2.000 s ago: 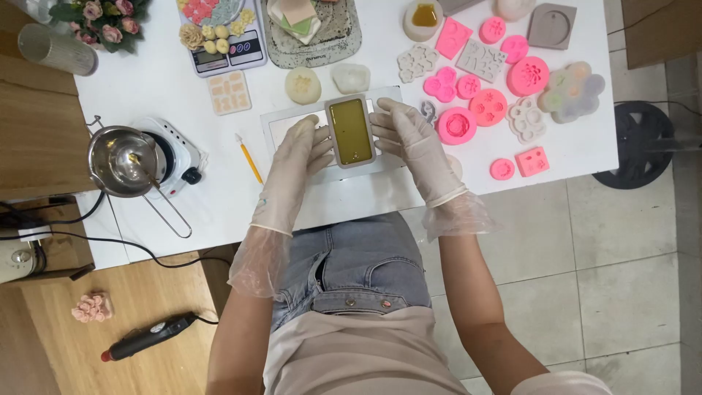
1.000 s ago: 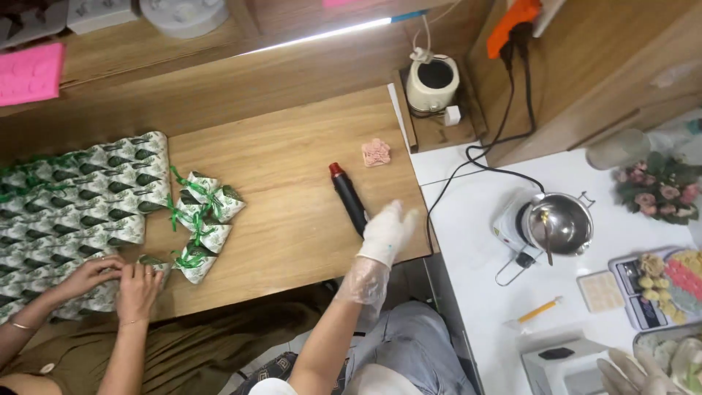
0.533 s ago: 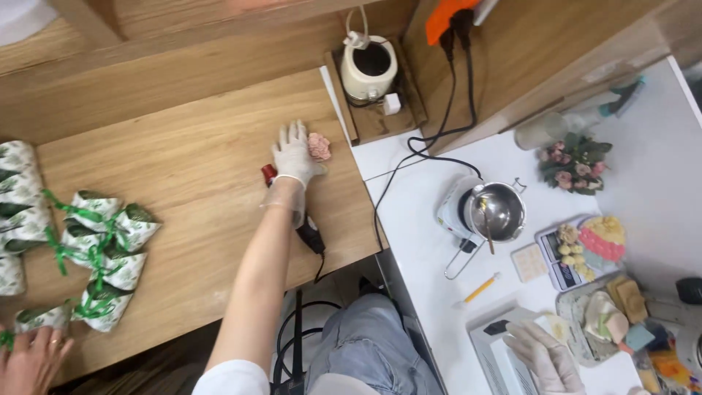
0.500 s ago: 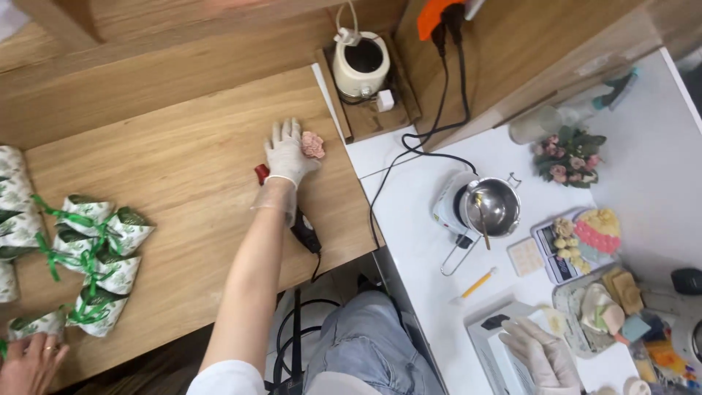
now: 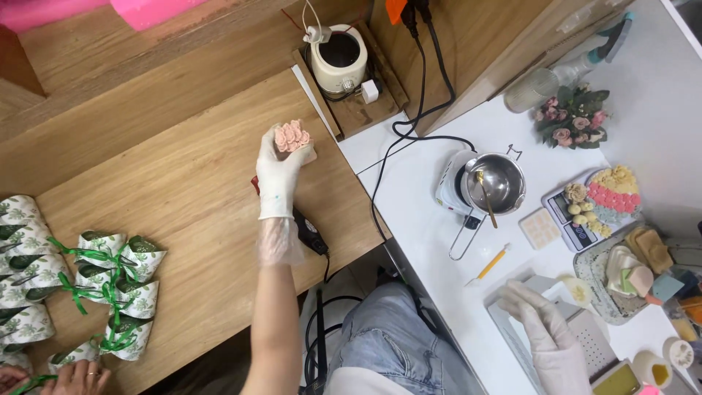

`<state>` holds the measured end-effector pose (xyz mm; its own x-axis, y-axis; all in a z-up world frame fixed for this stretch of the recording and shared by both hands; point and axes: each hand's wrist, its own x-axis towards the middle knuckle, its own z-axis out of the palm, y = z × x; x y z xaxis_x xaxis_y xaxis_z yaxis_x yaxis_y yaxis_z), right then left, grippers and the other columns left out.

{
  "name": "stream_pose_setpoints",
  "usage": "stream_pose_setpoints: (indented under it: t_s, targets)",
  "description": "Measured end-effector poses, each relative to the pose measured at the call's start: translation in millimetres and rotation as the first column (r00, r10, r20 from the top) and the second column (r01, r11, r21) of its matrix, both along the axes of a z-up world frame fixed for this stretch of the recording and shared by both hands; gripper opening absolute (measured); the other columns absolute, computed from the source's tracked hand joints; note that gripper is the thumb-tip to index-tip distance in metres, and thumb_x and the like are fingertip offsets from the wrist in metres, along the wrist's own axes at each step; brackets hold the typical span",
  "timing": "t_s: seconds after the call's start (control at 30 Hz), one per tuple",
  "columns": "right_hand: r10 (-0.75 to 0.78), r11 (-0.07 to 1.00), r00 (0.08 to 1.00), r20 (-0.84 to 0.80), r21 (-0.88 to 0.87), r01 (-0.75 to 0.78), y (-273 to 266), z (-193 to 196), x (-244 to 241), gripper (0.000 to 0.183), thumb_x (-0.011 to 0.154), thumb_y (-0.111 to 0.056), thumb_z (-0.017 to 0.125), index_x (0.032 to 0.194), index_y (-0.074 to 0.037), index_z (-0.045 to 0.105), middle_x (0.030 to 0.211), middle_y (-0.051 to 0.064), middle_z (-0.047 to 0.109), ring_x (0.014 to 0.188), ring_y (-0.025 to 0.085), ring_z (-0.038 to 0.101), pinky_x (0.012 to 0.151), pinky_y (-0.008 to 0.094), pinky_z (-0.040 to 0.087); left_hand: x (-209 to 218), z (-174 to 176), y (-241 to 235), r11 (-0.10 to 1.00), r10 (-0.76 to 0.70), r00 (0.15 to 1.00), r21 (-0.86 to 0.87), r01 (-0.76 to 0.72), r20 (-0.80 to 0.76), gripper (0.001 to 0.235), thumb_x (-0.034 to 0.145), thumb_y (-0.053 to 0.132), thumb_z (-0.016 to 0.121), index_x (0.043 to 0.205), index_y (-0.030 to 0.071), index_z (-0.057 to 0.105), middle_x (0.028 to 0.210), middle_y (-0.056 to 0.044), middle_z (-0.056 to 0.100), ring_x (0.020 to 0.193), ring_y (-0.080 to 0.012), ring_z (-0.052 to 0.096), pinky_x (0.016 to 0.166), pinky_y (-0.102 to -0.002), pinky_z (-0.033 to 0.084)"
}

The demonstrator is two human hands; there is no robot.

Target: The person handles a freshly molded wax block, then breaks and presses pieces of pink wax into a metal melting pot set on a hot plate, adding more pieces and stirring the pot's contents with a stick while the wax melts.

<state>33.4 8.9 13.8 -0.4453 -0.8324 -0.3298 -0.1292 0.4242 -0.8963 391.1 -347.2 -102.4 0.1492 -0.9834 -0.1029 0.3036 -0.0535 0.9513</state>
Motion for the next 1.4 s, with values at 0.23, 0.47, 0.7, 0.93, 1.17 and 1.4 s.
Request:
stream_pose_setpoints:
  t_s: [0.23, 0.47, 0.7, 0.93, 1.17, 1.4]
  targets:
    - [-0.024, 0.995, 1.000, 0.017, -0.099, 0.025, -69.3, 50.1, 76.0, 0.053, 0.099, -0.021, 0.049, 0.150, -0.006, 0.045, 0.143, 0.013, 0.060, 0.118, 0.025, 0.064, 0.098, 0.038, 0.049, -55.0, 123.3, 108.6, 0.847, -0.531, 0.846, -0.009, 0.532, 0.054, 0.033, 0.087, 0.005, 0.075, 0.116, 0.002, 0.060, 0.111, -0.011, 0.073, 0.105, -0.0204, 0.074, 0.100, -0.032, 0.062]
    - [-0.185, 0.980, 0.960, 0.209, -0.033, 0.196, -35.2, 9.6, 68.7, 0.056, 0.101, -0.034, 0.049, 0.153, -0.012, 0.048, 0.127, 0.011, 0.067, 0.106, 0.016, 0.065, 0.085, 0.032, 0.054, -146.0, 141.5, 210.7, 0.400, -0.747, 0.297, 0.046, 0.915, 0.594, 0.057, 0.076, 0.033, 0.083, 0.124, 0.008, 0.065, 0.105, -0.012, 0.075, 0.097, -0.0266, 0.075, 0.087, -0.035, 0.058]
    - [-0.387, 0.863, 0.783, 0.486, -0.109, 0.494, 35.4, -14.6, 23.8, 0.044, 0.103, -0.034, 0.055, 0.136, -0.007, 0.062, 0.116, 0.002, 0.068, 0.104, 0.011, 0.063, 0.093, 0.029, 0.050, -208.5, 140.2, 258.7, 0.229, -0.711, 0.152, 0.021, 0.973, 0.687, 0.077, 0.072, 0.033, 0.083, 0.139, 0.013, 0.053, 0.117, -0.013, 0.071, 0.107, -0.0311, 0.069, 0.093, -0.039, 0.054]
    - [-0.311, 0.633, 0.648, 0.695, -0.357, 0.687, 81.4, 7.8, -10.1, 0.041, 0.115, -0.035, 0.054, 0.138, -0.001, 0.059, 0.118, 0.001, 0.060, 0.116, 0.014, 0.060, 0.104, 0.029, 0.048, -266.6, 115.9, 325.9, 0.221, -0.913, 0.284, -0.232, 0.947, 0.291, 0.071, 0.092, 0.043, 0.069, 0.151, 0.014, 0.042, 0.127, -0.009, 0.061, 0.116, -0.0215, 0.064, 0.102, -0.037, 0.052]
    - [-0.395, 0.598, 0.756, 0.523, -0.478, 0.643, 82.7, 22.6, -12.7, 0.042, 0.111, -0.037, 0.049, 0.135, -0.004, 0.058, 0.119, 0.005, 0.059, 0.112, 0.016, 0.060, 0.104, 0.032, 0.050, -335.1, 90.1, 389.1, 0.577, -0.812, 0.563, -0.369, 0.729, -0.156, 0.066, 0.113, 0.056, 0.031, 0.152, 0.004, 0.042, 0.140, -0.007, 0.055, 0.128, -0.0186, 0.055, 0.111, -0.031, 0.046]
    - [-0.553, 0.793, 0.694, -0.460, -0.547, 0.269, 73.1, 65.6, -23.5, 0.026, 0.113, -0.023, 0.058, 0.125, 0.000, 0.065, 0.133, 0.017, 0.054, 0.123, 0.024, 0.056, 0.105, 0.037, 0.048, -347.7, 125.6, 373.5, 0.634, -0.584, 0.351, -0.141, 0.760, -0.732, 0.060, 0.113, 0.051, 0.030, 0.139, 0.002, 0.053, 0.120, -0.004, 0.065, 0.111, -0.0119, 0.063, 0.105, -0.028, 0.051]
